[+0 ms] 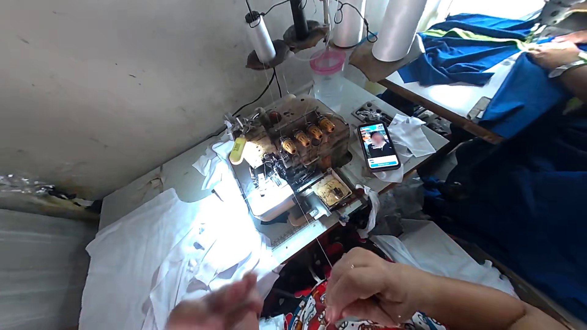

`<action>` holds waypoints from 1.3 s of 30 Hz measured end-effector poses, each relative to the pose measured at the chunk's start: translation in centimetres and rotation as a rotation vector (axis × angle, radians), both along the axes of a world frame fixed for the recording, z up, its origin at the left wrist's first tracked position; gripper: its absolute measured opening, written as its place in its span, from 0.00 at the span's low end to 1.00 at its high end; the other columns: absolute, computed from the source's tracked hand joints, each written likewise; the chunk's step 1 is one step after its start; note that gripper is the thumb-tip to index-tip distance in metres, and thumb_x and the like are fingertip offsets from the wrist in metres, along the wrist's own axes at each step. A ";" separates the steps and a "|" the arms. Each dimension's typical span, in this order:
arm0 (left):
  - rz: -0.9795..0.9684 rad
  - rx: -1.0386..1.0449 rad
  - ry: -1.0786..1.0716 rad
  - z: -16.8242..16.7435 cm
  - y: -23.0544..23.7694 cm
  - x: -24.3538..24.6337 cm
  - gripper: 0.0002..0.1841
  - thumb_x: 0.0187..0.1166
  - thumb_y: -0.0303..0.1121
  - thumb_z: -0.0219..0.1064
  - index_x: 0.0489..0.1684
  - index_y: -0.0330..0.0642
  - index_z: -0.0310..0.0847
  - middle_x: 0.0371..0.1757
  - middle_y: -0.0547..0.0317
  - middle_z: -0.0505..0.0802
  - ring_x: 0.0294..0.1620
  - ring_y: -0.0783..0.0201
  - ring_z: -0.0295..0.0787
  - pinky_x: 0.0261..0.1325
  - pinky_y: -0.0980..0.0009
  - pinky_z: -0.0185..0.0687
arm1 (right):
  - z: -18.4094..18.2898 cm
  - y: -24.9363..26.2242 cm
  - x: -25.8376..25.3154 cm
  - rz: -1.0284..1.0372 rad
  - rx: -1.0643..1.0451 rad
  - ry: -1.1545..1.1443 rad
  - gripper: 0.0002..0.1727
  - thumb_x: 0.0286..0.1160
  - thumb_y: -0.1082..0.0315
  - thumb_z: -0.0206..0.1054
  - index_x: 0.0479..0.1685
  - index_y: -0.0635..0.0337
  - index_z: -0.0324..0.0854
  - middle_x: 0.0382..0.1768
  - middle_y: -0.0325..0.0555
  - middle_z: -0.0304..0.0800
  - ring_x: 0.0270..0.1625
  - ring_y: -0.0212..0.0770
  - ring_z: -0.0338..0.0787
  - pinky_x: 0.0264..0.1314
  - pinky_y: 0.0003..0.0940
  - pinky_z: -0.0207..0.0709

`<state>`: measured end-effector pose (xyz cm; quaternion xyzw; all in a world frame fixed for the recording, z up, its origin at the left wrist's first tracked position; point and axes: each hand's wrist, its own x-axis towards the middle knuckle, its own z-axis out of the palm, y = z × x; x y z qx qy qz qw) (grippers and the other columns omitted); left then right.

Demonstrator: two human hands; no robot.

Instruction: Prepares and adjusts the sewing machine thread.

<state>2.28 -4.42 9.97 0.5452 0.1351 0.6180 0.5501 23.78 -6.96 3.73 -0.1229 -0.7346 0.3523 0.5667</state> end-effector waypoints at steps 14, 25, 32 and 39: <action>-0.196 0.421 0.870 -8.1 1.3 2.0 0.12 0.87 0.31 0.56 0.34 0.37 0.81 0.26 0.53 0.87 0.32 0.69 0.86 0.41 0.77 0.82 | -0.7 0.9 0.3 0.115 -0.500 0.060 0.11 0.91 0.68 0.52 0.50 0.62 0.80 0.26 0.28 0.74 0.26 0.12 0.67 0.30 0.08 0.60; -0.690 -0.505 0.814 -15.6 1.7 -9.3 0.10 0.85 0.40 0.64 0.40 0.52 0.92 0.30 0.82 0.89 0.25 0.90 0.77 0.30 0.90 0.72 | -0.2 1.8 7.2 -0.291 -0.434 0.038 0.11 0.90 0.55 0.55 0.53 0.37 0.85 0.30 0.13 0.81 0.26 0.06 0.71 0.27 0.04 0.64; -0.117 -0.892 1.695 -17.6 0.2 -21.0 0.32 0.71 0.36 0.80 0.75 0.31 0.78 0.72 0.33 0.85 0.79 0.40 0.78 0.85 0.42 0.63 | -0.1 1.5 14.5 -0.715 -0.273 0.131 0.07 0.88 0.52 0.60 0.49 0.28 0.85 0.23 0.13 0.80 0.21 0.12 0.74 0.25 0.08 0.67; -0.394 -0.578 1.403 -7.2 2.4 -15.9 0.11 0.73 0.40 0.73 0.31 0.43 0.94 0.32 0.68 0.97 0.36 0.76 0.92 0.46 0.71 0.87 | -0.3 0.8 13.2 -0.444 -0.210 0.050 0.13 0.91 0.51 0.54 0.52 0.33 0.86 0.32 0.14 0.89 0.31 0.13 0.84 0.36 0.10 0.76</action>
